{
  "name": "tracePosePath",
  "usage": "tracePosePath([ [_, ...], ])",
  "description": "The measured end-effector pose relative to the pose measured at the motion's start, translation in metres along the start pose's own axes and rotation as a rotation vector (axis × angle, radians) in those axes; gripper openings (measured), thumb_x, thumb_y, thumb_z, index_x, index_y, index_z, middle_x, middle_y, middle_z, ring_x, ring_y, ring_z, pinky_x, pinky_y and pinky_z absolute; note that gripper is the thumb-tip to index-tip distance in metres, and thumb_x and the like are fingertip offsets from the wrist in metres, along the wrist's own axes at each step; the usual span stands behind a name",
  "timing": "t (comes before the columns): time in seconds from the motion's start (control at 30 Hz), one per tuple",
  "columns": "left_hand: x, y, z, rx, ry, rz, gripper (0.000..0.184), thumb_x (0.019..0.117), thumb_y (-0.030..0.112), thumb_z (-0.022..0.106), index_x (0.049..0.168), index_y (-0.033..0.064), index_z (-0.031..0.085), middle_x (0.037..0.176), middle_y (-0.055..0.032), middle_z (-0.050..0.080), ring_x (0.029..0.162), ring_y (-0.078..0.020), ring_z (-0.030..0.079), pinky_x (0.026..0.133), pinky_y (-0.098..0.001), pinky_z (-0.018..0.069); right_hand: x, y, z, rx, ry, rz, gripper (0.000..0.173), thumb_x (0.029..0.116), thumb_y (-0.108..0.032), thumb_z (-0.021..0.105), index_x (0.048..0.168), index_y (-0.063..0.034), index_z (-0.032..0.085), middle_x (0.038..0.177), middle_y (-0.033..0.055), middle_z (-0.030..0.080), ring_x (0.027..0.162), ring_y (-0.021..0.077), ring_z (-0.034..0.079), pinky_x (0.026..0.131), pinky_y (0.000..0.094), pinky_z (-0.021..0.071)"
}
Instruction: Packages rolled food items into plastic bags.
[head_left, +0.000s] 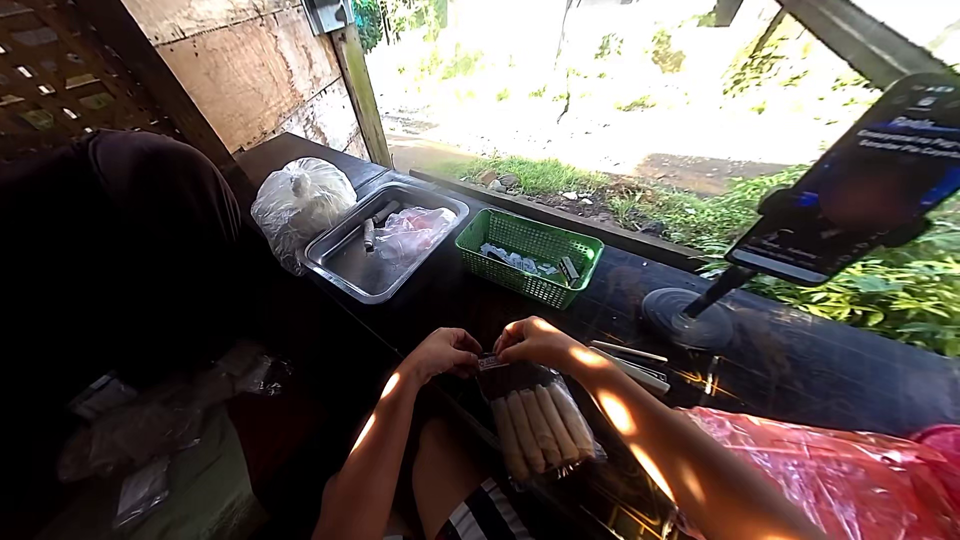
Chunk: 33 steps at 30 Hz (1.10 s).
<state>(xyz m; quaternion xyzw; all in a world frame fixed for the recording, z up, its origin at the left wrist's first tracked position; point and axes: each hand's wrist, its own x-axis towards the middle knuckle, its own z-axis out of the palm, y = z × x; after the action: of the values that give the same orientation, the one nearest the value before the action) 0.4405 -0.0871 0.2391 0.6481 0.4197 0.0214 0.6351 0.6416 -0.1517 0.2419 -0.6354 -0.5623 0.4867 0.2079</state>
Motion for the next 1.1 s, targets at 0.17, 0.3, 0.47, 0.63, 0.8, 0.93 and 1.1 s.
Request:
tracePosePath([
  [0.17,0.001,-0.002,0.004,0.002,0.042,0.007,0.030,0.1106,0.021,0.047,0.121,-0.0039,0.060,0.091,-0.0061,0.065,0.072,-0.0074,0.065,0.070,-0.0240,0.0559,0.004,0.012,0.000,-0.027,0.075,0.007,0.006,0.0878,-0.011,0.076,0.092,-0.0075,0.074,0.090,0.0045,0.071,0.089,0.0176,0.062,0.087,0.0499,0.0435],
  [0.3,-0.002,0.006,0.007,0.109,0.051,-0.072,0.043,0.1112,0.036,0.043,0.116,-0.0021,0.064,0.085,-0.0040,0.065,0.066,-0.0060,0.061,0.064,-0.0227,0.0513,0.003,0.007,0.003,-0.010,0.078,0.040,0.005,0.0866,-0.011,0.078,0.090,-0.0081,0.076,0.089,0.0036,0.071,0.089,0.0168,0.062,0.090,0.0513,0.0409],
  [0.47,-0.002,0.014,0.009,0.356,-0.026,-0.104,0.034,0.1041,0.029,0.062,0.122,-0.0004,0.064,0.101,-0.0099,0.066,0.080,-0.0123,0.056,0.074,-0.0306,0.0472,0.005,0.008,0.007,-0.055,0.089,0.041,0.006,0.0856,-0.012,0.080,0.090,-0.0086,0.078,0.091,0.0041,0.074,0.094,0.0179,0.064,0.097,0.0550,0.0387],
  [0.63,-0.004,0.011,0.011,0.340,0.004,-0.083,0.026,0.1017,0.020,0.065,0.118,0.0001,0.062,0.098,-0.0076,0.064,0.075,-0.0093,0.053,0.067,-0.0266,0.0440,0.005,0.009,0.007,-0.056,0.106,0.055,0.006,0.0855,-0.013,0.079,0.089,-0.0089,0.078,0.090,0.0050,0.073,0.093,0.0194,0.063,0.094,0.0543,0.0400],
  [0.8,-0.005,0.006,0.011,0.285,0.022,-0.061,0.027,0.1009,0.020,0.066,0.120,0.0006,0.061,0.098,-0.0070,0.064,0.073,-0.0077,0.052,0.066,-0.0251,0.0428,0.004,0.008,0.009,-0.047,0.145,0.063,0.005,0.0858,-0.014,0.080,0.088,-0.0096,0.078,0.086,0.0041,0.072,0.089,0.0187,0.062,0.092,0.0527,0.0392],
  [0.93,-0.005,0.004,0.013,0.265,0.044,-0.048,0.023,0.1029,0.019,0.063,0.117,0.0006,0.062,0.092,-0.0046,0.064,0.067,-0.0049,0.049,0.061,-0.0224,0.0398,0.004,0.008,0.010,-0.059,0.142,0.055,0.006,0.0865,-0.014,0.079,0.089,-0.0092,0.077,0.087,0.0045,0.072,0.090,0.0187,0.062,0.094,0.0536,0.0381],
  [1.1,-0.006,-0.001,0.018,0.213,0.118,-0.014,0.020,0.1023,0.018,0.064,0.113,0.0012,0.063,0.088,-0.0019,0.067,0.064,-0.0020,0.050,0.058,-0.0200,0.0377,0.005,0.005,0.001,-0.065,0.076,0.015,0.018,0.0890,-0.012,0.077,0.103,-0.0020,0.070,0.097,0.0121,0.067,0.095,0.0247,0.059,0.093,0.0553,0.0398],
])
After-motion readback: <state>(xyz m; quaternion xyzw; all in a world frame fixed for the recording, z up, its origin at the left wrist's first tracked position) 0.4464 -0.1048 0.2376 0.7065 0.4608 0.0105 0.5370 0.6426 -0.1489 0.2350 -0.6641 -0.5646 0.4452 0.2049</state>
